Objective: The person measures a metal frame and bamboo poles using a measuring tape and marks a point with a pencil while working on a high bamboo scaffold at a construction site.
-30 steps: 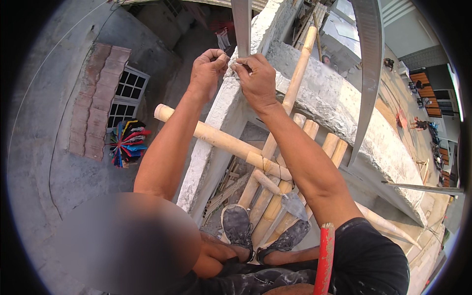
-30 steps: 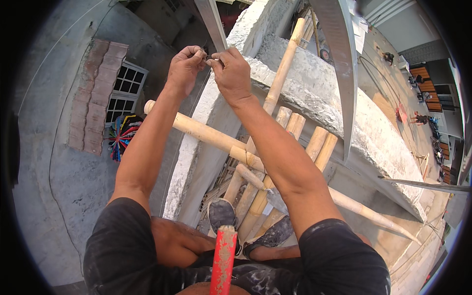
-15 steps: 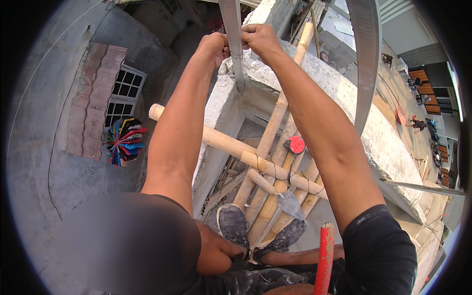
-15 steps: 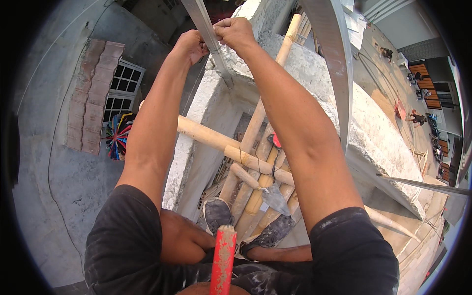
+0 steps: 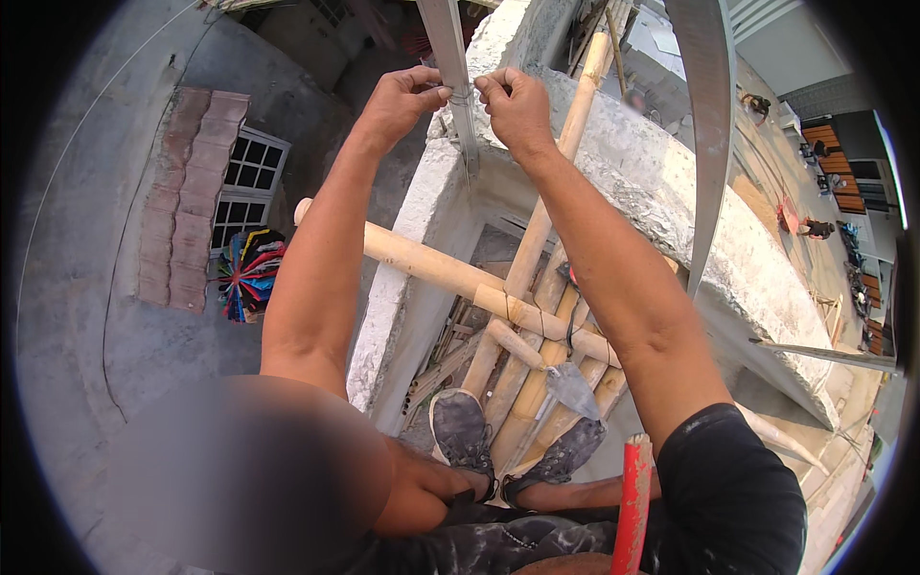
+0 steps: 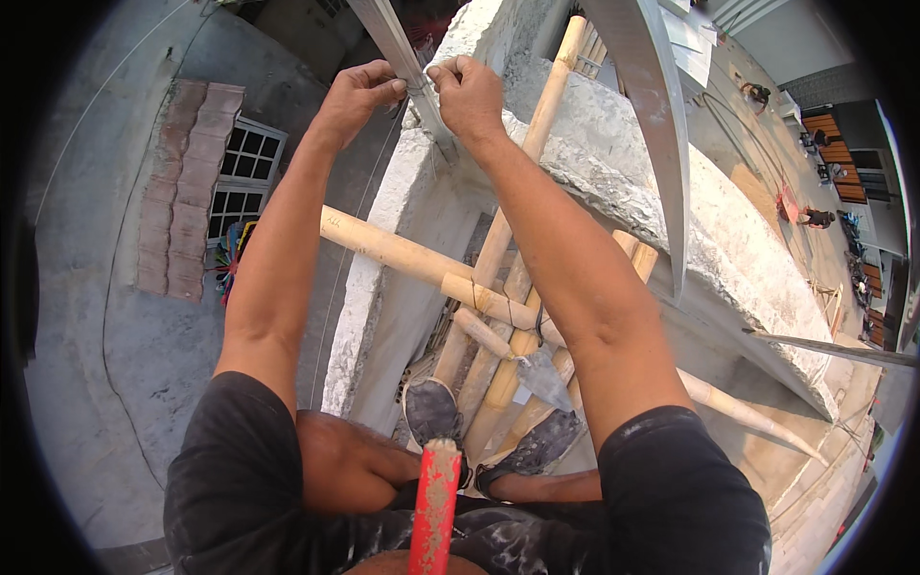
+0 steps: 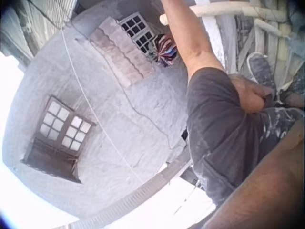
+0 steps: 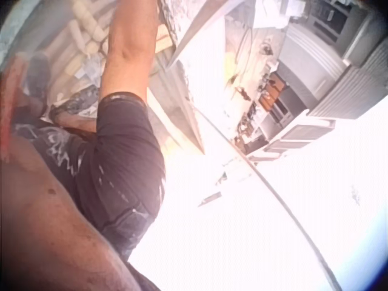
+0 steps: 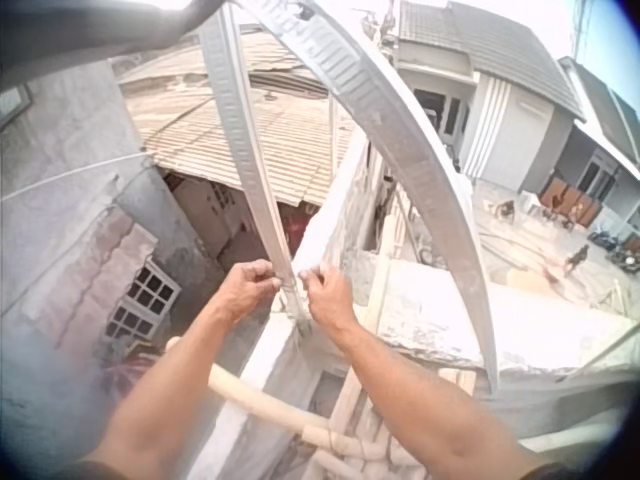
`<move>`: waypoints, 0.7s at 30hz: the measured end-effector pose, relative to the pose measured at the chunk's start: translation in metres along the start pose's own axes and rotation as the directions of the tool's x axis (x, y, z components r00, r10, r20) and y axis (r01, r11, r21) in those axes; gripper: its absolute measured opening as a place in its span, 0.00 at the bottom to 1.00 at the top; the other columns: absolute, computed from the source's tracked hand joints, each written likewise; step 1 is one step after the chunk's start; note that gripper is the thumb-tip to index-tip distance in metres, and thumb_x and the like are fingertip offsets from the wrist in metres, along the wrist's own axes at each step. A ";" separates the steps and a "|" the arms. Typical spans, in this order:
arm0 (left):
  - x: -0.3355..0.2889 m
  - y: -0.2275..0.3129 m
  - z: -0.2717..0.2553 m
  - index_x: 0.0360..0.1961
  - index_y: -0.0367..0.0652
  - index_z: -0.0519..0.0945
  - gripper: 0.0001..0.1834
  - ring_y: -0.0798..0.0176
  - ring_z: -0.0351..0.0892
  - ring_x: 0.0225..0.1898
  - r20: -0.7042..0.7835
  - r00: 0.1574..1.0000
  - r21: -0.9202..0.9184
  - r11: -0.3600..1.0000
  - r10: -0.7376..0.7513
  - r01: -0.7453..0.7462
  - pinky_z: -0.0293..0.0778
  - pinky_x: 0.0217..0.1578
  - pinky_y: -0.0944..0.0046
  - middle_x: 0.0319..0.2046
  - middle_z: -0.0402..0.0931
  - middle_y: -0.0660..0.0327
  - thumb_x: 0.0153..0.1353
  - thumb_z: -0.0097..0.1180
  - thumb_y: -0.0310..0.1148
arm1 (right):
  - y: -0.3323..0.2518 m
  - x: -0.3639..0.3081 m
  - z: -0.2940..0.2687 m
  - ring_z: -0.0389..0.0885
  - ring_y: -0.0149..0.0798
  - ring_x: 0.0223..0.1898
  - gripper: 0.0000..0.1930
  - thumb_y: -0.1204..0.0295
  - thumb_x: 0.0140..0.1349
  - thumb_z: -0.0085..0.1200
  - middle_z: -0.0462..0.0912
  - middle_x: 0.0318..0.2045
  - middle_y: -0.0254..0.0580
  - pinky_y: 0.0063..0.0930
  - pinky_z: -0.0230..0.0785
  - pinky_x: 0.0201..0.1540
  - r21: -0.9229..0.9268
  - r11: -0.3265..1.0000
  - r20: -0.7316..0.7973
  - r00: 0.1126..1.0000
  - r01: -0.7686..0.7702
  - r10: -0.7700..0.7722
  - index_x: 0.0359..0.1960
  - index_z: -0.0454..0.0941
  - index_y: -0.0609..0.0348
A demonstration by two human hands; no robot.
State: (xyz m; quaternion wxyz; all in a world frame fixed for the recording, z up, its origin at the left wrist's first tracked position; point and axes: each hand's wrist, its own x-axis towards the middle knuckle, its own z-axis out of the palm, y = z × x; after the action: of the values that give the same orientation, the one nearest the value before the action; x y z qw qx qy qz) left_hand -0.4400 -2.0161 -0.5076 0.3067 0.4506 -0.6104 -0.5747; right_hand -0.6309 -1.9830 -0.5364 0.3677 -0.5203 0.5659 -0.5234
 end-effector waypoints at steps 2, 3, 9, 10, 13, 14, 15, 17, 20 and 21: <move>0.001 -0.008 -0.002 0.47 0.39 0.85 0.11 0.74 0.73 0.36 -0.049 0.994 0.079 0.993 0.097 -0.093 0.70 0.41 0.70 0.32 0.81 0.68 0.65 0.64 0.31 | -0.006 -0.014 0.007 0.77 0.25 0.25 0.10 0.68 0.68 0.61 0.82 0.24 0.33 0.21 0.71 0.28 0.000 1.000 -0.048 0.999 0.000 0.000 0.35 0.84 0.64; 0.000 -0.013 -0.003 0.47 0.39 0.85 0.11 0.74 0.73 0.36 -0.052 0.994 0.081 0.992 0.097 -0.092 0.70 0.41 0.70 0.32 0.81 0.68 0.65 0.64 0.31 | -0.010 -0.019 0.008 0.77 0.25 0.25 0.10 0.68 0.68 0.61 0.82 0.24 0.33 0.21 0.71 0.28 0.002 1.000 -0.045 0.999 0.002 -0.002 0.35 0.84 0.64; -0.001 -0.019 0.000 0.48 0.40 0.84 0.10 0.77 0.70 0.35 -0.093 0.977 0.168 0.971 0.190 -0.173 0.68 0.40 0.72 0.31 0.78 0.71 0.68 0.61 0.30 | -0.019 -0.017 -0.020 0.82 0.31 0.34 0.09 0.69 0.65 0.60 0.86 0.32 0.39 0.28 0.77 0.36 0.497 0.799 0.281 0.934 -0.338 0.221 0.40 0.86 0.63; 0.001 -0.016 0.006 0.48 0.40 0.84 0.10 0.77 0.70 0.35 -0.095 0.978 0.170 0.971 0.184 -0.166 0.68 0.40 0.71 0.32 0.78 0.72 0.68 0.61 0.30 | -0.013 -0.009 -0.031 0.82 0.31 0.36 0.10 0.70 0.65 0.61 0.85 0.33 0.39 0.28 0.78 0.37 0.531 0.737 0.379 0.895 -0.419 0.235 0.41 0.85 0.63; 0.003 -0.015 0.011 0.50 0.39 0.83 0.11 0.75 0.73 0.37 -0.111 0.981 0.170 0.975 0.161 -0.141 0.70 0.42 0.70 0.34 0.81 0.69 0.68 0.61 0.29 | -0.005 0.002 -0.036 0.83 0.31 0.36 0.10 0.70 0.64 0.64 0.85 0.34 0.39 0.27 0.78 0.38 0.526 0.691 0.484 0.842 -0.496 0.236 0.42 0.85 0.64; 0.003 -0.017 0.012 0.52 0.39 0.84 0.13 0.74 0.76 0.39 -0.125 0.982 0.163 0.979 0.144 -0.123 0.72 0.44 0.69 0.35 0.83 0.67 0.67 0.62 0.29 | -0.002 0.003 -0.036 0.83 0.31 0.35 0.11 0.70 0.62 0.66 0.86 0.33 0.38 0.26 0.78 0.38 0.493 0.716 0.494 0.837 -0.494 0.237 0.42 0.85 0.64; 0.008 -0.016 0.007 0.52 0.39 0.84 0.13 0.74 0.76 0.39 -0.122 0.983 0.158 0.980 0.138 -0.118 0.72 0.44 0.69 0.35 0.83 0.67 0.67 0.62 0.29 | -0.001 0.011 -0.032 0.83 0.31 0.35 0.11 0.70 0.62 0.66 0.86 0.33 0.38 0.26 0.78 0.38 0.491 0.714 0.493 0.835 -0.499 0.244 0.42 0.85 0.64; 0.009 -0.028 0.001 0.52 0.38 0.84 0.13 0.73 0.77 0.42 -0.077 0.977 0.111 0.975 0.200 -0.191 0.73 0.46 0.70 0.38 0.84 0.65 0.68 0.61 0.29 | 0.010 0.010 -0.018 0.83 0.30 0.34 0.16 0.71 0.58 0.71 0.86 0.33 0.39 0.25 0.78 0.38 0.460 0.836 0.414 0.905 -0.299 0.095 0.46 0.83 0.64; 0.006 -0.031 0.001 0.53 0.39 0.83 0.14 0.74 0.77 0.40 -0.095 0.976 0.092 0.978 0.197 -0.188 0.73 0.44 0.71 0.38 0.84 0.66 0.68 0.61 0.30 | 0.010 0.007 -0.007 0.80 0.27 0.32 0.18 0.68 0.61 0.69 0.86 0.33 0.34 0.22 0.74 0.38 0.337 0.938 0.320 0.947 -0.083 -0.032 0.49 0.82 0.64; 0.002 -0.034 -0.001 0.53 0.39 0.83 0.14 0.74 0.77 0.40 -0.102 0.977 0.090 0.980 0.186 -0.177 0.73 0.44 0.71 0.38 0.84 0.66 0.68 0.61 0.30 | 0.009 0.000 -0.002 0.80 0.27 0.32 0.18 0.68 0.61 0.69 0.86 0.33 0.34 0.22 0.74 0.38 0.337 0.937 0.329 0.944 -0.094 -0.024 0.49 0.82 0.64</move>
State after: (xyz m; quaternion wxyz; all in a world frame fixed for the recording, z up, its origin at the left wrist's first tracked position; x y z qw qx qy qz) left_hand -0.4331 -2.0165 -0.5415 0.3726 0.4358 -0.6538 -0.4937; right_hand -0.6345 -1.9838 -0.5445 0.5524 -0.5164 0.4043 -0.5145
